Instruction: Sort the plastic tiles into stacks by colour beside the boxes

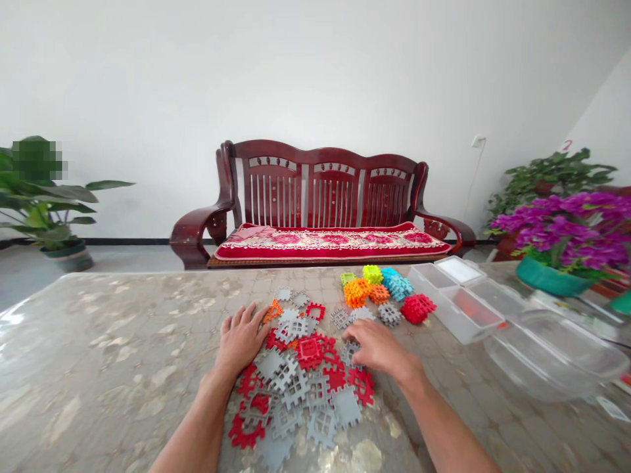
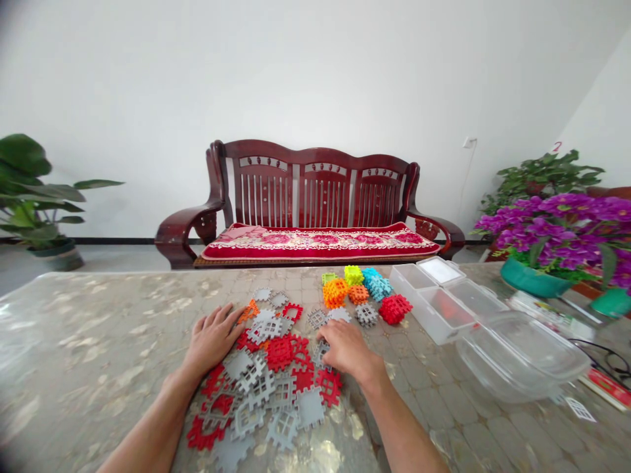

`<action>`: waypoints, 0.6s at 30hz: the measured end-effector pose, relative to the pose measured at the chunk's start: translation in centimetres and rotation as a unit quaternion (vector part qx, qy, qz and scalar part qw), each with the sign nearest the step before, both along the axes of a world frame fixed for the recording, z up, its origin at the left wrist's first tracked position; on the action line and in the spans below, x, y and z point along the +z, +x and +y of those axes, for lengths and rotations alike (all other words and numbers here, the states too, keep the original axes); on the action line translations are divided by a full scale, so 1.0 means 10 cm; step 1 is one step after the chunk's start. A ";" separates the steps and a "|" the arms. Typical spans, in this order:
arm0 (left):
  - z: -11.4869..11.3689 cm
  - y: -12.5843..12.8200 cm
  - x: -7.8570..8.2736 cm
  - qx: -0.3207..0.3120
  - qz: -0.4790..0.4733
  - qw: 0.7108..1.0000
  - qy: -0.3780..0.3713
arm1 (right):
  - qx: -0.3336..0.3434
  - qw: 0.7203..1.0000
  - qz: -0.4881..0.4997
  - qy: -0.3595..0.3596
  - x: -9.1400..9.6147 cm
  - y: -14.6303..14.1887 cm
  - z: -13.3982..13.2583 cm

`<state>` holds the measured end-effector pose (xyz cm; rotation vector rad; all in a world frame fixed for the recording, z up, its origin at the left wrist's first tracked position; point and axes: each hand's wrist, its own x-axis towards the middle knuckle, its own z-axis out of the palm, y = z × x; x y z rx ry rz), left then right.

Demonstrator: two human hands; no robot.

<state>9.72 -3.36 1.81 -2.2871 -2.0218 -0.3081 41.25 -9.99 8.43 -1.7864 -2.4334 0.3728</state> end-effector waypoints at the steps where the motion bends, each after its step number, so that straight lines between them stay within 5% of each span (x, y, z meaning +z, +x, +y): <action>1: 0.00 0.00 0.00 -0.001 -0.001 1.000 0.001 | -0.004 1.000 -0.005 0.004 -0.02 0.00 0.01; 18: 0.01 -0.01 -0.01 0.002 0.000 1.000 -0.004 | -0.036 0.997 0.055 0.050 -0.13 -0.09 0.08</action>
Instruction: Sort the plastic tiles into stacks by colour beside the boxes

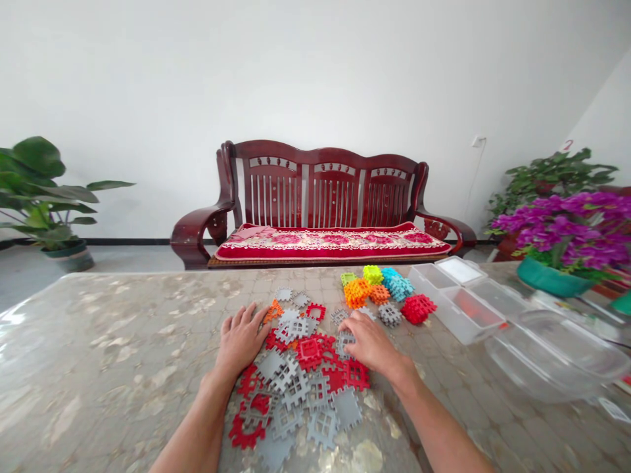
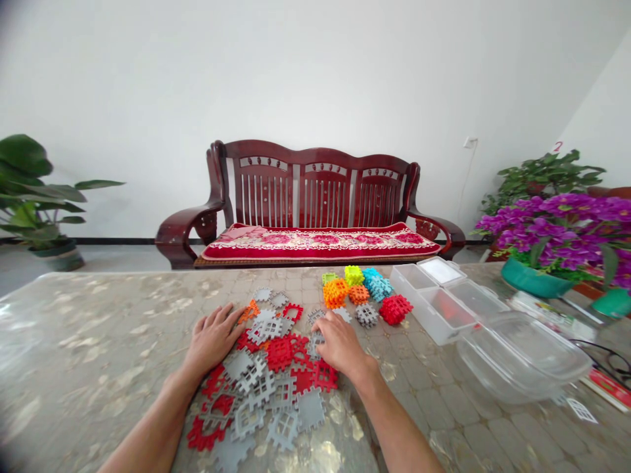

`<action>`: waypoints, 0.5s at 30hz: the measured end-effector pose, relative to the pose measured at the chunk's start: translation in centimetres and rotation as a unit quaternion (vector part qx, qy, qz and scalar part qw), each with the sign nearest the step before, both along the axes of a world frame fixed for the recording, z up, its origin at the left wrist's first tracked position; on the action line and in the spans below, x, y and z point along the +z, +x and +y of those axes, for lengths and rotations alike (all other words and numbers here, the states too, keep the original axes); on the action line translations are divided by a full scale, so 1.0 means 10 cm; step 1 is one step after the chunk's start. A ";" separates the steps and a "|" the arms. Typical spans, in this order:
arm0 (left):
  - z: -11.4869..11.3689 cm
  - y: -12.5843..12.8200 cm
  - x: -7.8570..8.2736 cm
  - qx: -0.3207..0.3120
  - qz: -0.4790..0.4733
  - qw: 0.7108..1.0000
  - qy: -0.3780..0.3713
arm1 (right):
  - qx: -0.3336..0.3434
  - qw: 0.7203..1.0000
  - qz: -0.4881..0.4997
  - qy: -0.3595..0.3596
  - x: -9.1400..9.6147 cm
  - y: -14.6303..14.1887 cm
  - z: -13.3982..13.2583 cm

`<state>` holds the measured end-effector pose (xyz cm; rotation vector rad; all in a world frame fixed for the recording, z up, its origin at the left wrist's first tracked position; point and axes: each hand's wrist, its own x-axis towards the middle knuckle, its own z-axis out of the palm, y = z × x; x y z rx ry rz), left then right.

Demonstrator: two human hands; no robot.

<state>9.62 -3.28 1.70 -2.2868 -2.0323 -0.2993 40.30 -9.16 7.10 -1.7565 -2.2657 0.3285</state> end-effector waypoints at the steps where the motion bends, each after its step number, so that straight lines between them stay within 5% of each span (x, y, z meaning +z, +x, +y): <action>1: 0.00 0.00 0.00 0.001 0.000 1.000 -0.001 | 0.000 1.000 0.005 0.004 0.00 0.00 0.00; 8: 0.00 0.00 0.00 -0.006 0.006 1.000 0.008 | 0.035 0.997 0.053 0.052 -0.05 -0.04 0.04; 15: 0.01 0.00 -0.01 -0.004 0.014 1.000 0.013 | -0.009 0.971 0.138 0.197 -0.30 -0.12 0.10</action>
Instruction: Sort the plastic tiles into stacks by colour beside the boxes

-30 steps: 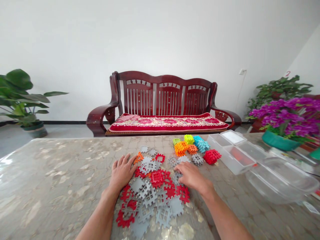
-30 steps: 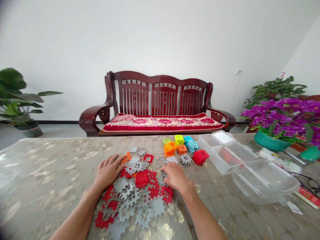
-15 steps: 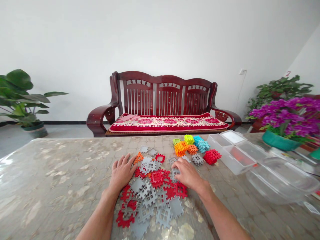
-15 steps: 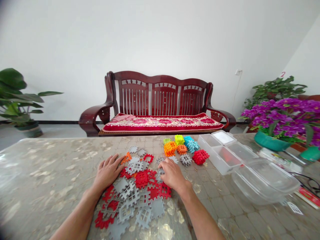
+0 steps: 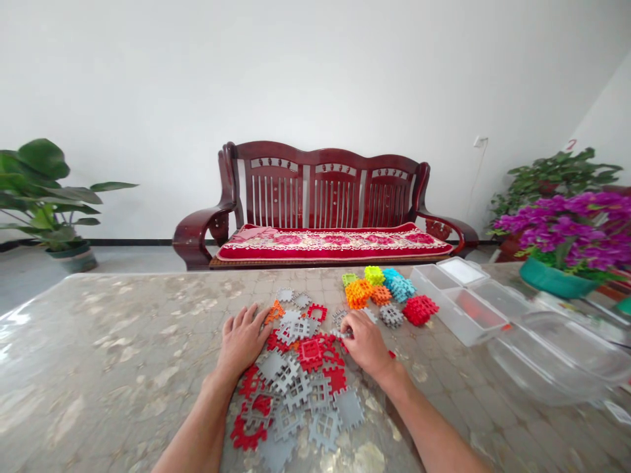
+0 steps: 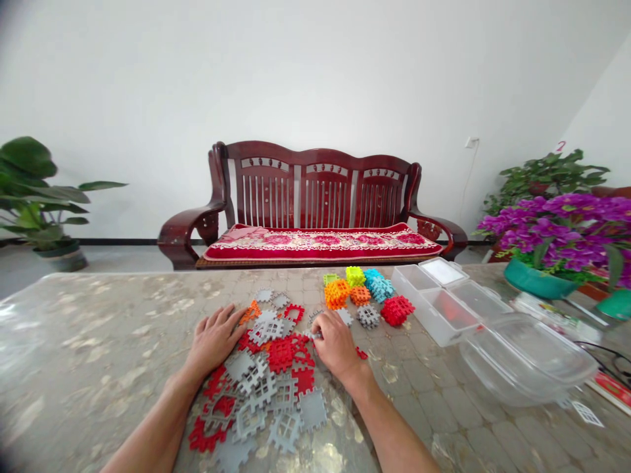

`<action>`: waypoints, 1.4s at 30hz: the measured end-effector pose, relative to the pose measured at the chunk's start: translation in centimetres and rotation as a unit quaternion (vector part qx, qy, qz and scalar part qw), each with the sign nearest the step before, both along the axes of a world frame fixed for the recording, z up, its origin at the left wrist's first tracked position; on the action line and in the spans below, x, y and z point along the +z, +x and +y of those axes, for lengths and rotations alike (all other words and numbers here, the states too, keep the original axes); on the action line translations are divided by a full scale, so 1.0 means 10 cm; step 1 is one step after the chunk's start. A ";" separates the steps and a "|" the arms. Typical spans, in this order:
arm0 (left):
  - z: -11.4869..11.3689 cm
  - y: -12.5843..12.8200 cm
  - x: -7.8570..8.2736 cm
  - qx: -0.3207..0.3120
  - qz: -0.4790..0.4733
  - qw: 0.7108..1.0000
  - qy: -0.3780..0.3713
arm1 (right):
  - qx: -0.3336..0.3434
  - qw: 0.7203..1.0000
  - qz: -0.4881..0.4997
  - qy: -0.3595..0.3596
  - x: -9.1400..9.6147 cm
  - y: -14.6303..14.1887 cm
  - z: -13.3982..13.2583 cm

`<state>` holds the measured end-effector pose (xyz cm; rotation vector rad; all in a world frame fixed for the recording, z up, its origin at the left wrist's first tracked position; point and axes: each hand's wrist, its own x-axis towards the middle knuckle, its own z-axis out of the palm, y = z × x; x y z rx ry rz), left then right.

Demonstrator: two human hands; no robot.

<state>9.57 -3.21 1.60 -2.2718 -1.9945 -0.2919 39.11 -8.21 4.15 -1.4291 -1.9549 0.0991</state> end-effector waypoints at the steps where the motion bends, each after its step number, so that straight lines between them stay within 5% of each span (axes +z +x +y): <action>1: 0.00 0.00 0.00 0.000 0.000 1.000 0.000 | -0.005 1.000 0.016 0.005 -0.03 -0.01 0.00; 10: 0.01 0.00 -0.02 -0.002 -0.012 1.000 0.004 | -0.008 0.987 0.140 -0.081 0.01 -0.08 -0.05; 23: 0.00 0.00 -0.01 -0.002 -0.008 1.000 0.000 | -0.022 0.993 0.102 -0.059 -0.11 -0.12 -0.06; 35: -0.01 0.01 0.01 -0.004 -0.023 1.000 0.003 | 0.095 0.980 0.105 -0.138 -0.05 -0.10 -0.11; 42: -0.01 0.00 0.00 -0.004 -0.029 1.000 0.003 | 0.076 0.984 0.109 -0.119 -0.03 -0.12 -0.13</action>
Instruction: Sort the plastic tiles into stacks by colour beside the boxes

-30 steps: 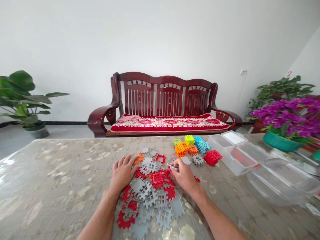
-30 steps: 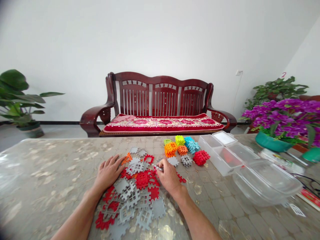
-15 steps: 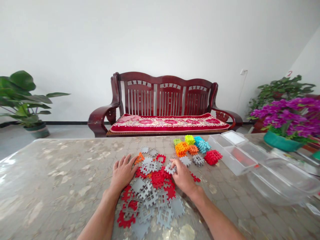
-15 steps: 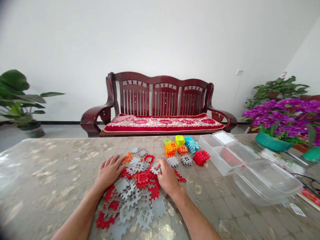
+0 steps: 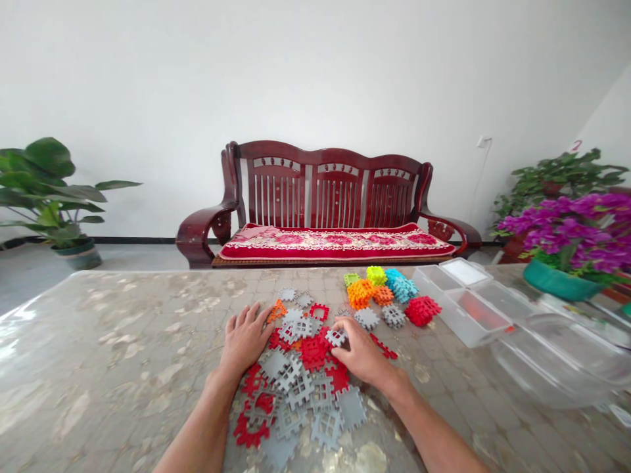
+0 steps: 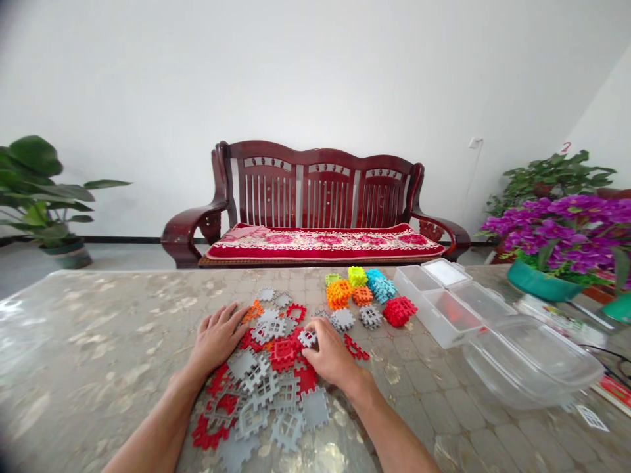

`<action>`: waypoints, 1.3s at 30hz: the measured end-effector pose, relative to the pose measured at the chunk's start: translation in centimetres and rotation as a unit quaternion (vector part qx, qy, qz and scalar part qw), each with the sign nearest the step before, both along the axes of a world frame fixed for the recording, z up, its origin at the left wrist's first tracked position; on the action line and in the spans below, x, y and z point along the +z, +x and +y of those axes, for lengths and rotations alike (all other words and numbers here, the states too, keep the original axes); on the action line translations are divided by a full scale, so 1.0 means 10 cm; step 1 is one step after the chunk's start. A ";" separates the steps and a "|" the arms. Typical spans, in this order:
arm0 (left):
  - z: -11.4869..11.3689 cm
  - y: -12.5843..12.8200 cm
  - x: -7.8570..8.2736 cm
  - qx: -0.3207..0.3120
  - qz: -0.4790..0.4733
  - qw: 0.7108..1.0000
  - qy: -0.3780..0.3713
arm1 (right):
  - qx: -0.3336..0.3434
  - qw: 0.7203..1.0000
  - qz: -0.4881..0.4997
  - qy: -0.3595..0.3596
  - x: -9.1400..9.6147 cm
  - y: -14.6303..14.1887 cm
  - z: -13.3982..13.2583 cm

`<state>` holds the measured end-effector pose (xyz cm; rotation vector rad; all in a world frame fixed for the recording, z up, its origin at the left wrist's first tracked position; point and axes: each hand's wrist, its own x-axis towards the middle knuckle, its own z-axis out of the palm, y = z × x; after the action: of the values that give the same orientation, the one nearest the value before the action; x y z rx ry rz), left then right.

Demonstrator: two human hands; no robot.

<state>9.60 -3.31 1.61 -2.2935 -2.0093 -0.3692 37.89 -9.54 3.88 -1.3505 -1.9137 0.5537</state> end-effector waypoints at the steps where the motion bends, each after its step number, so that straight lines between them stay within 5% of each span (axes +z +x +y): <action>1: 0.00 0.00 0.00 -0.001 -0.001 1.000 0.001 | -0.001 1.000 -0.002 0.001 0.00 0.00 0.00; 11: 0.01 0.00 0.00 0.003 0.012 1.000 -0.004 | -0.029 0.998 -0.048 0.029 -0.02 0.02 -0.02; 17: -0.01 0.01 0.03 0.006 0.018 1.000 -0.012 | -0.173 0.971 -0.117 0.119 0.12 0.23 -0.01; 22: 0.00 0.01 0.02 0.006 0.022 1.000 -0.005 | -0.253 0.944 -0.174 0.124 0.12 0.49 0.08; 39: 0.00 0.00 0.01 0.001 0.013 1.000 -0.004 | -0.250 0.944 -0.187 0.108 -0.03 0.55 0.14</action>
<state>9.65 -3.29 1.71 -2.2880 -2.0056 -0.3312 43.35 -8.19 3.62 -1.7975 -1.7435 -0.1727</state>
